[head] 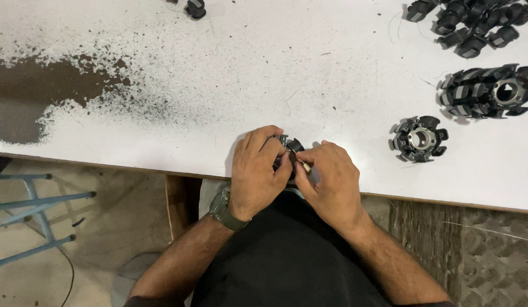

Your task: The person assembles small black plastic components into circular assemblies on a white table. They pick up individual parts, fit them together by hand, and place completed assemblies on the table. The person also uses a small tool to adjust or press parts into place during assembly.

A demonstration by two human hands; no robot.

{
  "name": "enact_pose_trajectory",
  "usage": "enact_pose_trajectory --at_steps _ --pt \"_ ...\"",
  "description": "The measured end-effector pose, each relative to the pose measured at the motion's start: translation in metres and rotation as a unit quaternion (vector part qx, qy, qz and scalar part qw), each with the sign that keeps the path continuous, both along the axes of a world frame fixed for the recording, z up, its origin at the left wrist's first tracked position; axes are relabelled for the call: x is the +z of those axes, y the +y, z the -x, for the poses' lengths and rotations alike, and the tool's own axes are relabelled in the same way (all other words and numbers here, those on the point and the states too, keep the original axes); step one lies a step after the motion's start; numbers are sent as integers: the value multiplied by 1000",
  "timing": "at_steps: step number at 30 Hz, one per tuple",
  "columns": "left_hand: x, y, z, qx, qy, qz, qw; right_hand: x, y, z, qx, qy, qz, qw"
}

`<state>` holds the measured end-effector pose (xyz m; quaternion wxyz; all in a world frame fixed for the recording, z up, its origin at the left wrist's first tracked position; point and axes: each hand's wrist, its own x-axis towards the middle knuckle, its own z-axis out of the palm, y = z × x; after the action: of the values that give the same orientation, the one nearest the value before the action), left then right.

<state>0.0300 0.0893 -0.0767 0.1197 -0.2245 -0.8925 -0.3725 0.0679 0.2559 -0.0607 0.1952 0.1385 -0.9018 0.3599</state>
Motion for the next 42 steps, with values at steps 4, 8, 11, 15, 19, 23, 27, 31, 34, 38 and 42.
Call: enact_pose_trajectory --at_steps 4,8,11,15,19,23,27,31,34,38,42 --pt "-5 2 1 11 5 6 1000 -2 1 -1 -1 -10 2 1000" --pt "-7 0 1 10 -4 -9 1000 -2 -2 -1 0 25 0 1000" --pt "-9 -1 1 7 -3 -13 1000 -1 -4 -1 4 37 -23 999" --pt "-11 -2 0 6 10 -21 1000 1 -7 0 -1 24 -55 998" --pt "-6 -4 -1 4 12 -32 999 4 -7 0 6 11 -62 998" --pt "6 -9 0 1 -21 -40 999 3 -7 -2 -5 34 -33 999" --pt "17 -17 7 -17 21 27 999 -6 -6 -6 -21 56 5 998" --pt "26 -22 14 -38 23 107 993 -14 -6 -6 -31 36 31 998" --pt "33 -22 19 -91 39 125 987 -14 -6 -4 -26 34 35 998" --pt "40 -19 24 -145 81 155 974 -11 -6 -2 -30 27 21 999" --pt "46 -31 26 -169 53 153 972 -11 -3 0 -24 34 24 999"
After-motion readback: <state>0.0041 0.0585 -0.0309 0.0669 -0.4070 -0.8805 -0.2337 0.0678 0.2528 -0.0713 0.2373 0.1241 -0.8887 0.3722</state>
